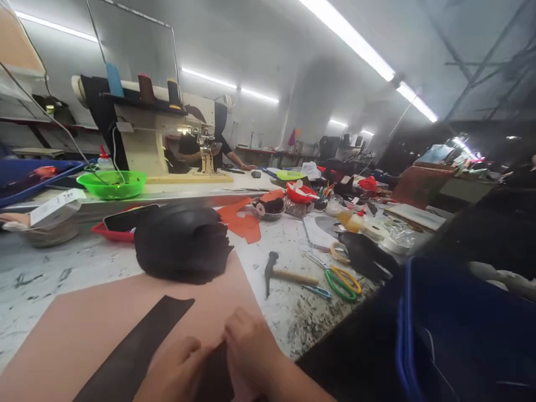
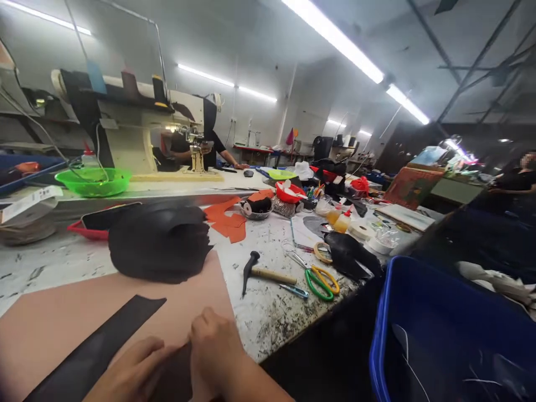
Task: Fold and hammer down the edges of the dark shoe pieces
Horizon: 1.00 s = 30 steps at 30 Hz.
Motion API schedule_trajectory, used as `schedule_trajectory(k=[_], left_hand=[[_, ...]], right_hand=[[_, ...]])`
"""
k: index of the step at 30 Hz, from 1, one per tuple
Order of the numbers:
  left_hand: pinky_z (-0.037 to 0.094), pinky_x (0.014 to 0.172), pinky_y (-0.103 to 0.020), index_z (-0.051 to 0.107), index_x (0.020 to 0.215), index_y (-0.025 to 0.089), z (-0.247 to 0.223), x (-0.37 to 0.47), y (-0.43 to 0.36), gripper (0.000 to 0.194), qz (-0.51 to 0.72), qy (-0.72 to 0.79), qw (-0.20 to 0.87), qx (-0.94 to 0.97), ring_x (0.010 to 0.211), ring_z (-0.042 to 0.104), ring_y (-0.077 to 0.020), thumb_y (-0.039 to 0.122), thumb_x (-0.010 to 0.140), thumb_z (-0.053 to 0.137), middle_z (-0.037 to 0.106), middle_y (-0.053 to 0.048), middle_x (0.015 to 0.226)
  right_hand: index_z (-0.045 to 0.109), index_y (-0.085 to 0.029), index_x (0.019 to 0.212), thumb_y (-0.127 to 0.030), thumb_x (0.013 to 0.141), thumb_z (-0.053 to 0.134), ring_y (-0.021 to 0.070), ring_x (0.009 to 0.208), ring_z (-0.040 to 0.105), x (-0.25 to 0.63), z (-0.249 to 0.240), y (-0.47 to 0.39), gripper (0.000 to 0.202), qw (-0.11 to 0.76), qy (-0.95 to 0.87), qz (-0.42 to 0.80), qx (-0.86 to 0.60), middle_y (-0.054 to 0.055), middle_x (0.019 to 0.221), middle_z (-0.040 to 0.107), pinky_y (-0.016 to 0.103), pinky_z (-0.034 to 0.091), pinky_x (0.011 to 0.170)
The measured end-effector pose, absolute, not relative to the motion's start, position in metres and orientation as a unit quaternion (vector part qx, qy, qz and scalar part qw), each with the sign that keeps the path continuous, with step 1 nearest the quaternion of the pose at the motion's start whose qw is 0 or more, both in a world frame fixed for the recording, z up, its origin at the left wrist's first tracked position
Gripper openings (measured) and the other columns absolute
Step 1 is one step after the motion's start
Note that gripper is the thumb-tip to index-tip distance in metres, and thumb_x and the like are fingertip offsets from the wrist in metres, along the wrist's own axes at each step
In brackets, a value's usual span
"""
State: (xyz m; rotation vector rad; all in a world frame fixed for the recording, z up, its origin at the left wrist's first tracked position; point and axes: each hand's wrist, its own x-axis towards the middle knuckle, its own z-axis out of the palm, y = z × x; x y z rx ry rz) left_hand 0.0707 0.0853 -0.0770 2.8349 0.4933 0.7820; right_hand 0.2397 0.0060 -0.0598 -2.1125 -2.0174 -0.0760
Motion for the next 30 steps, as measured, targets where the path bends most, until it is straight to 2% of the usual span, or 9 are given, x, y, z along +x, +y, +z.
schedule_trajectory(k=[3,5,8,11,17,21,24,27,30], left_hand=[[0.049,0.057,-0.022,0.066,0.089,0.022,-0.067,0.075,0.075,0.031,0.273,0.168,0.072,0.944,0.064,0.061,-0.0144,0.015,0.087,0.036,0.062,-0.003,0.075],[0.049,0.06,-0.023,0.064,0.088,0.02,-0.064,0.077,0.071,0.031,0.262,0.178,0.087,0.945,0.069,0.062,-0.015,0.016,0.089,0.034,0.062,-0.004,0.079],[0.049,0.063,-0.025,0.062,0.09,0.019,-0.064,0.077,0.068,0.029,0.245,0.188,0.114,0.944,0.072,0.06,-0.015,0.015,0.09,0.033,0.061,-0.004,0.081],[0.049,0.066,-0.026,0.061,0.092,0.019,-0.064,0.077,0.066,0.026,0.228,0.206,0.14,0.941,0.073,0.059,-0.015,0.016,0.09,0.035,0.06,-0.003,0.082],[0.048,0.061,-0.024,0.061,0.092,0.019,-0.067,0.076,0.066,0.027,0.257,0.19,0.135,0.938,0.071,0.059,-0.0138,0.01,0.089,0.036,0.06,-0.002,0.079],[0.047,0.06,-0.025,0.061,0.091,0.017,-0.07,0.075,0.063,0.027,0.268,0.177,0.105,0.941,0.072,0.058,-0.0148,0.006,0.086,0.037,0.06,-0.004,0.08],[0.047,0.061,-0.026,0.06,0.093,0.017,-0.069,0.075,0.061,0.029,0.255,0.17,0.094,0.947,0.072,0.057,-0.0152,0.004,0.085,0.035,0.061,-0.004,0.081],[0.046,0.06,-0.025,0.059,0.092,0.017,-0.066,0.076,0.06,0.03,0.25,0.177,0.103,0.946,0.071,0.056,-0.0147,0.004,0.086,0.033,0.06,-0.004,0.079],[0.044,0.059,-0.024,0.06,0.09,0.016,-0.065,0.076,0.06,0.029,0.248,0.18,0.11,0.945,0.07,0.055,-0.014,0.005,0.086,0.033,0.059,-0.003,0.078]], right_hand=[[0.061,-0.021,0.092,-0.018,0.089,0.039,0.0168,0.086,0.06,0.271,-0.056,-0.008,0.023,0.138,-0.62,-0.032,-0.772,0.005,0.093,0.065,0.025,0.048,0.075],[0.058,-0.013,0.107,-0.012,0.089,0.033,0.0227,0.104,0.055,0.304,-0.056,-0.012,0.031,0.144,-0.57,-0.049,-0.808,0.014,0.107,0.061,0.035,0.042,0.091],[0.05,-0.002,0.121,-0.005,0.08,0.036,0.0305,0.115,0.047,0.352,-0.062,-0.005,0.044,0.132,-0.534,-0.051,-0.833,0.024,0.124,0.052,0.045,0.037,0.096],[0.05,-0.005,0.124,-0.003,0.071,0.042,0.0294,0.109,0.053,0.38,-0.073,0.01,0.054,0.11,-0.551,-0.026,-0.827,0.019,0.12,0.057,0.042,0.042,0.091],[0.054,-0.007,0.119,-0.008,0.073,0.044,0.029,0.096,0.058,0.381,-0.07,0.02,0.048,0.109,-0.563,-0.028,-0.818,0.016,0.103,0.064,0.04,0.046,0.082],[0.056,-0.016,0.115,-0.012,0.072,0.048,0.0217,0.086,0.059,0.352,-0.035,0.002,0.044,0.212,-0.625,-0.03,-0.751,0.009,0.099,0.062,0.033,0.047,0.075],[0.06,-0.018,0.103,-0.01,0.072,0.05,0.0162,0.079,0.059,0.321,-0.007,-0.008,0.034,0.279,-0.722,0.078,-0.629,0.004,0.088,0.061,0.026,0.046,0.069],[0.062,-0.02,0.082,-0.01,0.074,0.05,0.0127,0.068,0.057,0.295,0.006,-0.005,0.017,0.165,-0.752,0.156,-0.618,0.0,0.078,0.063,0.022,0.038,0.058],[0.063,-0.019,0.078,-0.018,0.076,0.055,0.011,0.053,0.049,0.283,0.004,0.004,0.008,0.042,-0.757,0.155,-0.634,-0.002,0.065,0.061,0.023,0.023,0.048]])
